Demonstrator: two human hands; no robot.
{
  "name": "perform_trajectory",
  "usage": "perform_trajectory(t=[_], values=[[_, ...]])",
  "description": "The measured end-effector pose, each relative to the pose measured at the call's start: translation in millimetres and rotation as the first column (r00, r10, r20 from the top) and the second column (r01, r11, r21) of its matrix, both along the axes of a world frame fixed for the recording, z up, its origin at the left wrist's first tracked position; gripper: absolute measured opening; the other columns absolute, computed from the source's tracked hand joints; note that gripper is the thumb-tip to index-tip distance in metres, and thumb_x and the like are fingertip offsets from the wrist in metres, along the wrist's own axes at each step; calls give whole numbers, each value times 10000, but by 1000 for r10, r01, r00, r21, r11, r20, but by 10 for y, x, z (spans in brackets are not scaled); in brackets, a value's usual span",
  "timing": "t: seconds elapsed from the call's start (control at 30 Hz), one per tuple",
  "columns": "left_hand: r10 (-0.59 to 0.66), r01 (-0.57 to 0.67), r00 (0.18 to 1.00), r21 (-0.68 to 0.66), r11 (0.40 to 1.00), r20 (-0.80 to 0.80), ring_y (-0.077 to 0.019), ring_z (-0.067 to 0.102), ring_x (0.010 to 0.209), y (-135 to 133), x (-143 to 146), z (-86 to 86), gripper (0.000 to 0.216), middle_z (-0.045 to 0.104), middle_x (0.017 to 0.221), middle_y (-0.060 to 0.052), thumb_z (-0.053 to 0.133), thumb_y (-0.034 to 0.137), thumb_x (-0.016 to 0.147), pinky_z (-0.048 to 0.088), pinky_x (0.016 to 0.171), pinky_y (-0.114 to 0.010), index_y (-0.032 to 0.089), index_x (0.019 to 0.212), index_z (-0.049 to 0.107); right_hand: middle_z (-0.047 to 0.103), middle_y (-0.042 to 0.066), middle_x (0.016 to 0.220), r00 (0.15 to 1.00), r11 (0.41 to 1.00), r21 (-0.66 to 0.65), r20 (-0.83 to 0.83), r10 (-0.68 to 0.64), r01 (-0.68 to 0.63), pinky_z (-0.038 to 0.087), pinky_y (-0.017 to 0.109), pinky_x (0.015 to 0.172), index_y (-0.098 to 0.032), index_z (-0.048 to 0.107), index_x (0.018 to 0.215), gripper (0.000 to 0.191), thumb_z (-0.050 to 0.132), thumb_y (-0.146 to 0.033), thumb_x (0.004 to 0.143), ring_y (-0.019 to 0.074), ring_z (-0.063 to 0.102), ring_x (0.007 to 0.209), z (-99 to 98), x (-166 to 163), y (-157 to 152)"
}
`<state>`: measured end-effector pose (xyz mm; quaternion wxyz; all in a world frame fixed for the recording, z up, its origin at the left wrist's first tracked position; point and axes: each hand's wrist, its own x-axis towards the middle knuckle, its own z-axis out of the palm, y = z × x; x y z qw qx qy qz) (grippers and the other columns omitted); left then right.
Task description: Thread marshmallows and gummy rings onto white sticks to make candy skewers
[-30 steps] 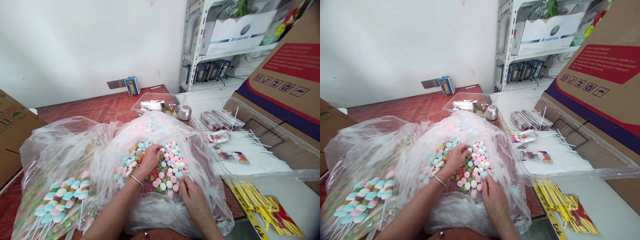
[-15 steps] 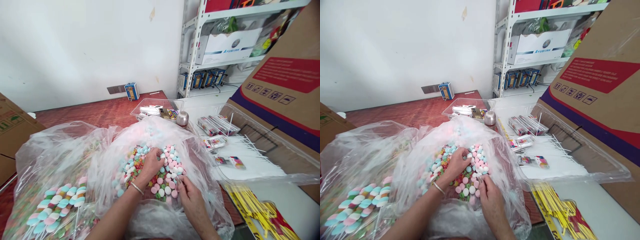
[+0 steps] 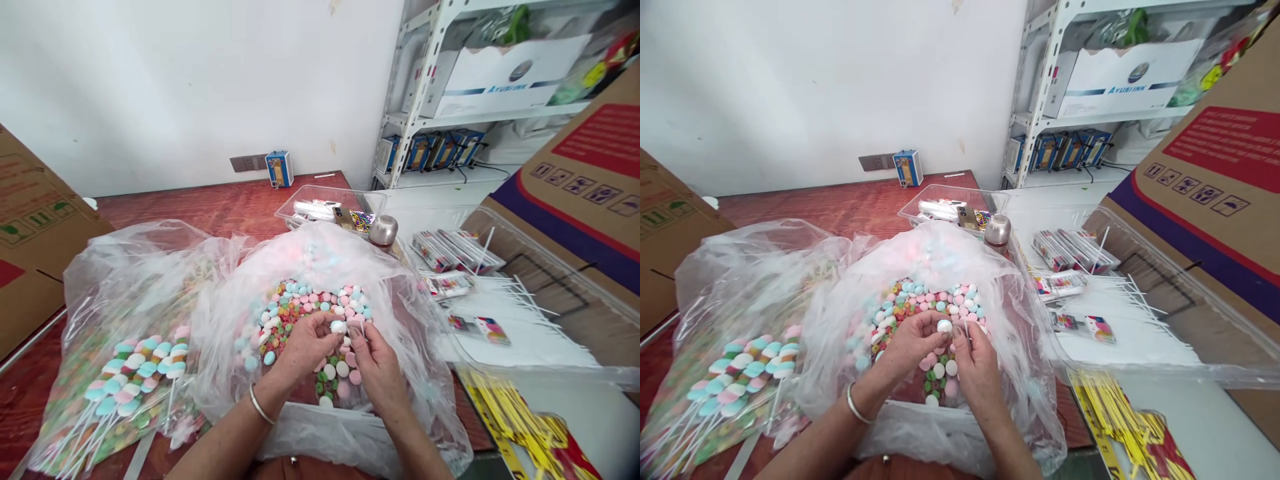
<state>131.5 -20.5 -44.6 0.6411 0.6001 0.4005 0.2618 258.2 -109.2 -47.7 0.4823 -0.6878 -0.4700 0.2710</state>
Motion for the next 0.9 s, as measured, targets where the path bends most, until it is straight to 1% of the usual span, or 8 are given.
perform_trajectory(t=[0.1, 0.2, 0.3, 0.4, 0.5, 0.6, 0.73, 0.9], values=[[101, -101, 994, -5, 995, 39, -128, 637, 668, 34, 5, 6, 266, 698, 758, -17, 667, 185, 719, 490, 601, -218, 146, 982, 657, 664, 28, 693, 988, 990, -128, 129, 84, -67, 448, 260, 584, -196, 630, 937, 388, 305, -405, 971, 193, 613, 627, 24, -8, -164], [176, -177, 983, 24, 984, 56, -138, 659, 733, 65, 1, 4, 300, 717, 811, -25, 658, 157, 706, 512, 657, -227, 145, 1006, 643, 726, 85, 920, 969, 966, -158, 106, 225, -207, 507, 282, 730, -175, 621, 1180, 415, 315, -351, 961, 223, 676, 836, 28, -48, -314], [195, -196, 980, 52, 979, 40, -145, 671, 771, 74, -2, -18, 333, 727, 855, -29, 647, 139, 700, 525, 686, -236, 151, 1033, 636, 725, 100, 1024, 966, 960, -140, 63, 252, -241, 513, 292, 823, -180, 636, 1209, 431, 327, -343, 958, 229, 669, 928, 44, -102, -369], [171, -173, 984, 71, 982, 43, -148, 677, 792, 68, -3, -38, 324, 727, 873, -30, 621, 116, 693, 534, 711, -242, 152, 1014, 642, 728, 76, 916, 974, 966, -130, 23, 226, -221, 523, 273, 762, -181, 670, 1154, 424, 344, -363, 953, 209, 663, 796, 72, -135, -339], [142, -143, 989, 68, 987, 32, -134, 664, 728, 55, -5, -53, 316, 713, 813, -13, 593, 98, 687, 521, 651, -222, 152, 994, 649, 699, 45, 758, 982, 972, -136, -23, 189, -191, 509, 246, 615, -177, 688, 1092, 412, 365, -381, 940, 185, 620, 636, 87, -143, -291], [132, -133, 991, 74, 988, 15, -118, 643, 669, 38, -6, -58, 322, 699, 769, 3, 582, 98, 689, 497, 588, -200, 157, 998, 654, 615, 3, 588, 987, 978, -135, -54, 154, -160, 457, 229, 507, -195, 709, 982, 374, 393, -384, 919, 166, 552, 522, 85, -138, -266], [126, -125, 992, 113, 986, 4, -111, 632, 658, 8, 0, -38, 312, 702, 783, 2, 583, 100, 689, 486, 573, -193, 161, 983, 667, 506, -37, 483, 984, 981, -125, -123, 130, -145, 399, 212, 443, -214, 703, 874, 340, 421, -401, 908, 140, 474, 449, 70, -127, -258], [92, -88, 995, 122, 989, -28, -126, 634, 632, -42, 10, -24, 279, 691, 748, -2, 585, 124, 707, 492, 553, -211, 165, 967, 679, 345, -102, 426, 933, 965, -162, -329, 146, -208, 314, 205, 379, -198, 657, 920, 328, 420, -424, 909, 100, 312, 355, 28, -150, -246]])
